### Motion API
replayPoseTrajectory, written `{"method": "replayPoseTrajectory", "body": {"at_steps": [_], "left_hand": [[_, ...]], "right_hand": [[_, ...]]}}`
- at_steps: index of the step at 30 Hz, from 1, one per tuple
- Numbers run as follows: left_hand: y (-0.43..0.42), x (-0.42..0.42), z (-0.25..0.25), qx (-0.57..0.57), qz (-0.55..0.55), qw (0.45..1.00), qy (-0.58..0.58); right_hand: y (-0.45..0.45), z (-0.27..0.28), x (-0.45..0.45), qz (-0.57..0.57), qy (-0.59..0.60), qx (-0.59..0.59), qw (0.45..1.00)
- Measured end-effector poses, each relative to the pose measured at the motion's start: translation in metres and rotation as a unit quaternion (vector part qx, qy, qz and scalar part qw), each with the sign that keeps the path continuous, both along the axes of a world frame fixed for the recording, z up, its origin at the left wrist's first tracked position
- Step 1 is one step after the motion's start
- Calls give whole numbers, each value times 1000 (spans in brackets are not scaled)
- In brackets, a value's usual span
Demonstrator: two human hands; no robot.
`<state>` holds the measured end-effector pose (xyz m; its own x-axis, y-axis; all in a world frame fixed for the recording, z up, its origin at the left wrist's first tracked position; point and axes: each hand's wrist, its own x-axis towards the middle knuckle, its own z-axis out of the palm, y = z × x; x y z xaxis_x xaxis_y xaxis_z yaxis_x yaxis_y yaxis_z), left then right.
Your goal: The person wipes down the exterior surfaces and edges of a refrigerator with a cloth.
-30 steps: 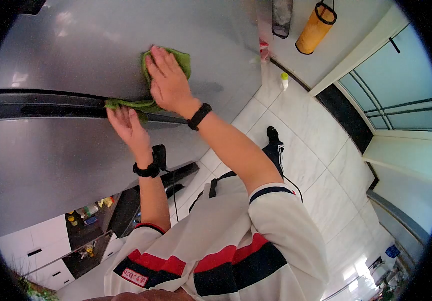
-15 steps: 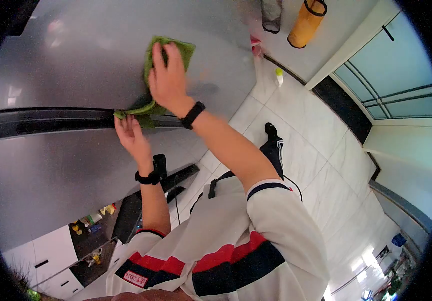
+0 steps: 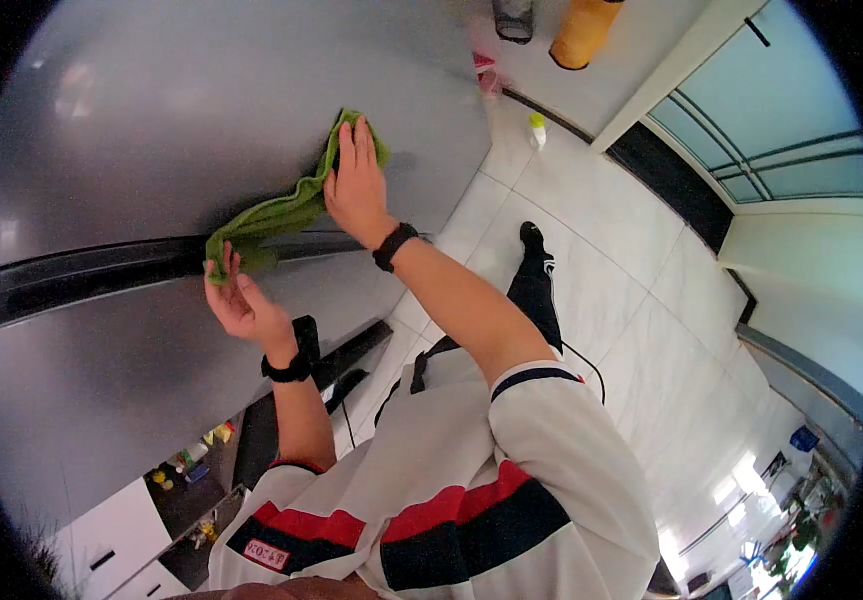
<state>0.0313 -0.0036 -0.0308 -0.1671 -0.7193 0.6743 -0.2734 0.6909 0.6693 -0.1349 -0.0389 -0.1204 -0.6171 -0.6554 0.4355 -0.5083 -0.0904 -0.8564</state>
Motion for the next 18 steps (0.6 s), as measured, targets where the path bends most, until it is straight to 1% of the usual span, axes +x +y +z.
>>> {"method": "replayPoseTrajectory", "body": {"at_steps": [2,5,8,11,12,15,18], "left_hand": [[2,-3,5,-18,-20,1000,-16],[-2,-11,13,-16,-23,1000,1],[-5,-14,23,-14,-13,1000,6],[-10,-15,24,-10,-12,1000,2],[-11,-16,23,-8,-14,1000,-2],[-12,-18,22,0,-5,1000,-14],[-8,-22,24,8,12,1000,-19]], "right_hand": [[7,2,1,-10,20,23,999],[10,19,-2,-45,77,4,996],[1,38,0,-28,110,-59,992],[-11,60,-2,-23,83,-127,988],[-14,62,-3,-28,76,-127,989],[-11,51,-17,-31,104,-94,990],[-9,22,-27,-43,78,-43,995]]}}
